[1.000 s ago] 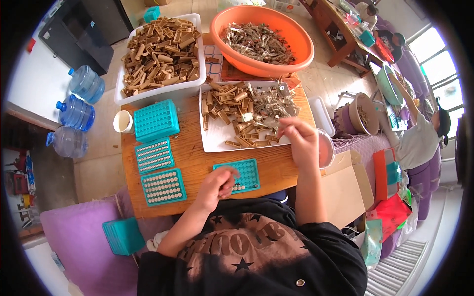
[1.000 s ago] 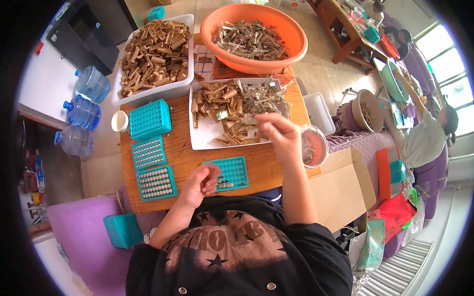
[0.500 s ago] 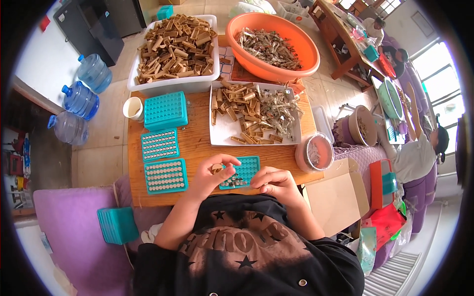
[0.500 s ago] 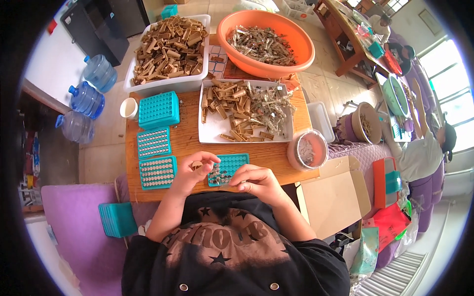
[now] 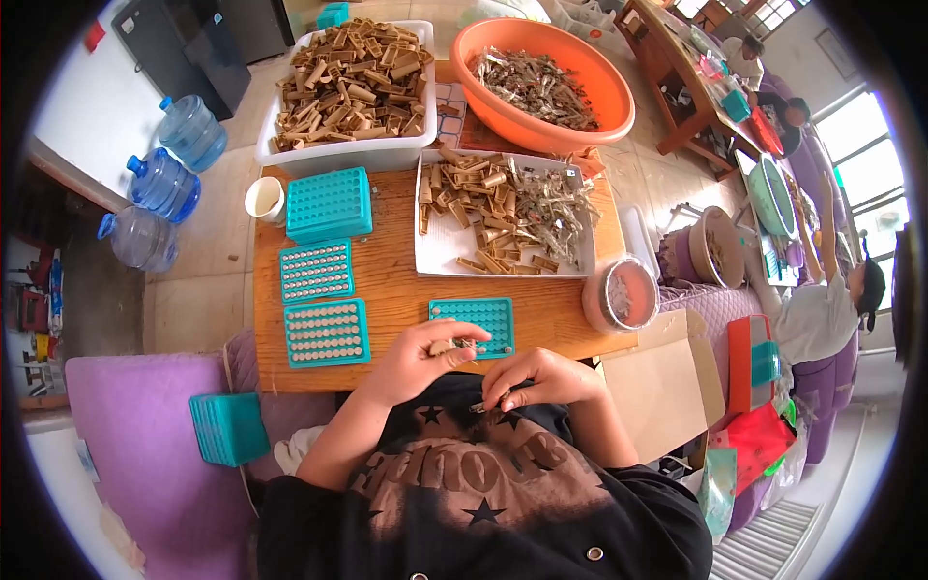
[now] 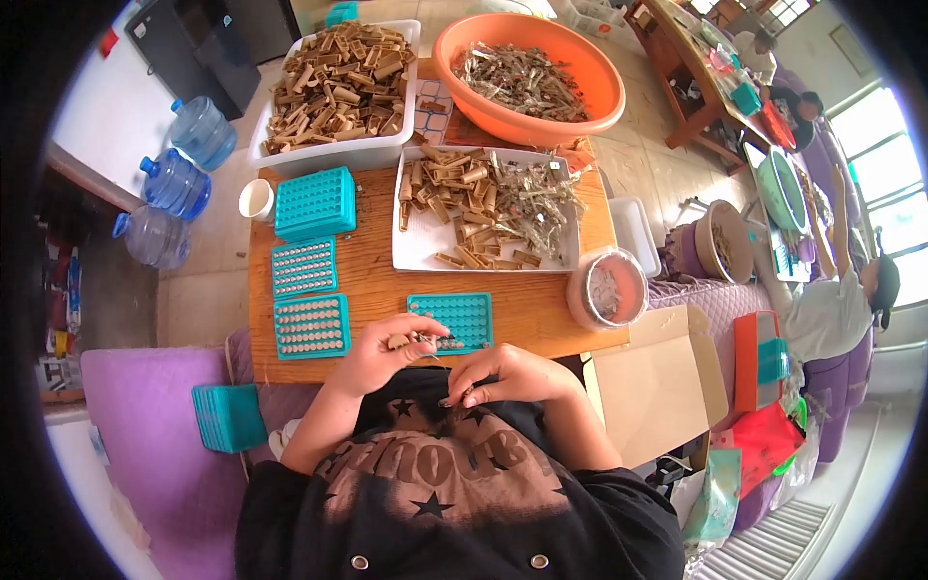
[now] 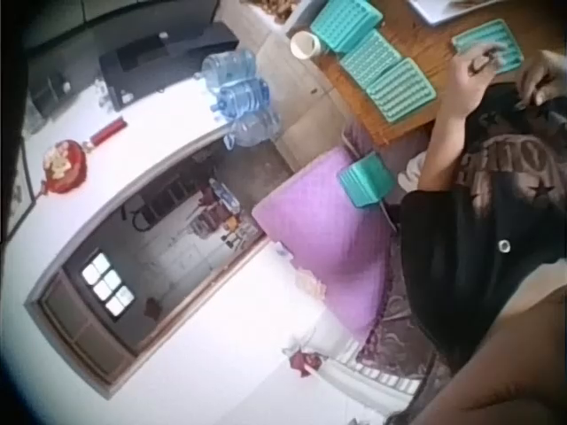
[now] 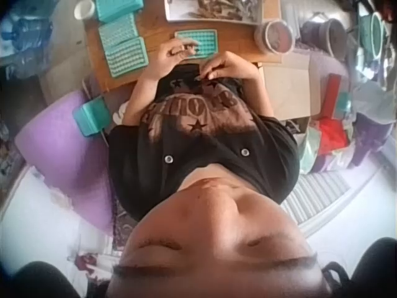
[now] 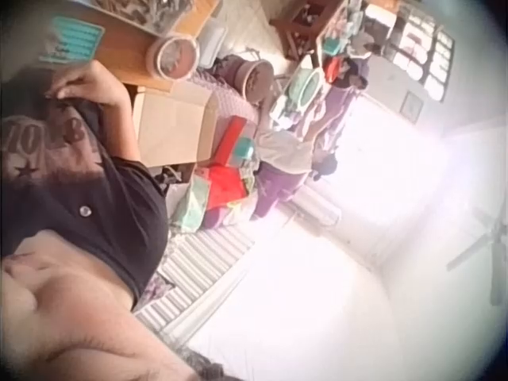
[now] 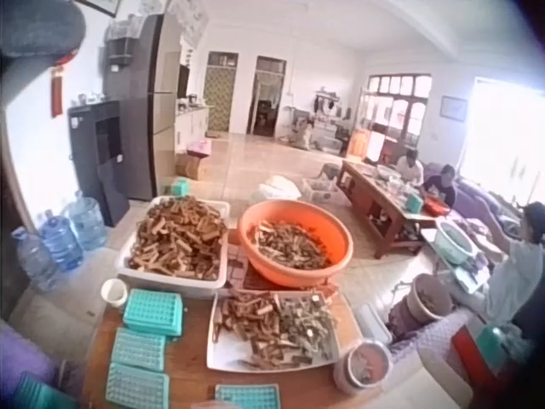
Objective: The person assembles small products by hand, inserting metallic components into wooden pieces and then organizing the finished products into plastic trays.
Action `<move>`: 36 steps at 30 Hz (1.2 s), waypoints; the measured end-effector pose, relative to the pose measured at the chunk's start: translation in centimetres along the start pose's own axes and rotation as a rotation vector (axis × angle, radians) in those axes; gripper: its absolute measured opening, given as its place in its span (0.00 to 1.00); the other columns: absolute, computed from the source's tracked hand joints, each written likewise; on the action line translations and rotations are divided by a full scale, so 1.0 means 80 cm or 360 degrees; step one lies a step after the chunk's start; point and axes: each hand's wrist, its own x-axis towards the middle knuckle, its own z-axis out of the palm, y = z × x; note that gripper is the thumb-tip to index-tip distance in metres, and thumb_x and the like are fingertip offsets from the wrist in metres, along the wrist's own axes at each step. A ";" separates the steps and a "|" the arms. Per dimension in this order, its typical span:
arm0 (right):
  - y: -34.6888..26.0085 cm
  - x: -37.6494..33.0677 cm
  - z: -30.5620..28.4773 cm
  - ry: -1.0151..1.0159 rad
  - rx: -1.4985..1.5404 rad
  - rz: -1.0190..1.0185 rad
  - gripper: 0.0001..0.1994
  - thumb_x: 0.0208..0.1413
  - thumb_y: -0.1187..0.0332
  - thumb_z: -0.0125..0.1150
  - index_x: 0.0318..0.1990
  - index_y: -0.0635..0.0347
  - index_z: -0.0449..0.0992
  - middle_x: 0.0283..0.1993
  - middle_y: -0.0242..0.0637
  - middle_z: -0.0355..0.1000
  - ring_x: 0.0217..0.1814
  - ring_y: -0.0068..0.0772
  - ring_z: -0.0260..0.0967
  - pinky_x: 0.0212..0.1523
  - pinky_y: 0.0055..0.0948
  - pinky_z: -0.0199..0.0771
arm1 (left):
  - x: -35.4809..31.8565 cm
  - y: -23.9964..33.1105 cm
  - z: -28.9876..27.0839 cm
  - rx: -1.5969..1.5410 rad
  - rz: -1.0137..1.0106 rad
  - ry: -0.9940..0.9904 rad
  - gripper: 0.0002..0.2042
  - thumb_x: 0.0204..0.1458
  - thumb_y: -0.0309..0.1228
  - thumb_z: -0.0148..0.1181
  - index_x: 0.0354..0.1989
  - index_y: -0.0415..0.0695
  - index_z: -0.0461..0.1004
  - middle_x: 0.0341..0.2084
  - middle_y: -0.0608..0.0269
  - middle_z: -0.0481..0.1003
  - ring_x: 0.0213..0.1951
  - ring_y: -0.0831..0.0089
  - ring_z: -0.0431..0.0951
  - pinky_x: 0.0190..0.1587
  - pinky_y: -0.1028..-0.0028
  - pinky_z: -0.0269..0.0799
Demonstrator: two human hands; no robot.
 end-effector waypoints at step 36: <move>-0.013 0.051 0.052 0.1210 0.0405 -0.0202 0.05 0.55 0.77 0.56 0.37 0.67 0.69 0.37 0.33 0.69 0.40 0.21 0.68 0.44 0.21 0.69 | -0.013 -0.019 0.020 -0.1007 -0.0012 0.0286 0.16 0.55 0.28 0.53 0.51 0.41 0.65 0.46 0.63 0.62 0.44 0.77 0.65 0.43 0.74 0.64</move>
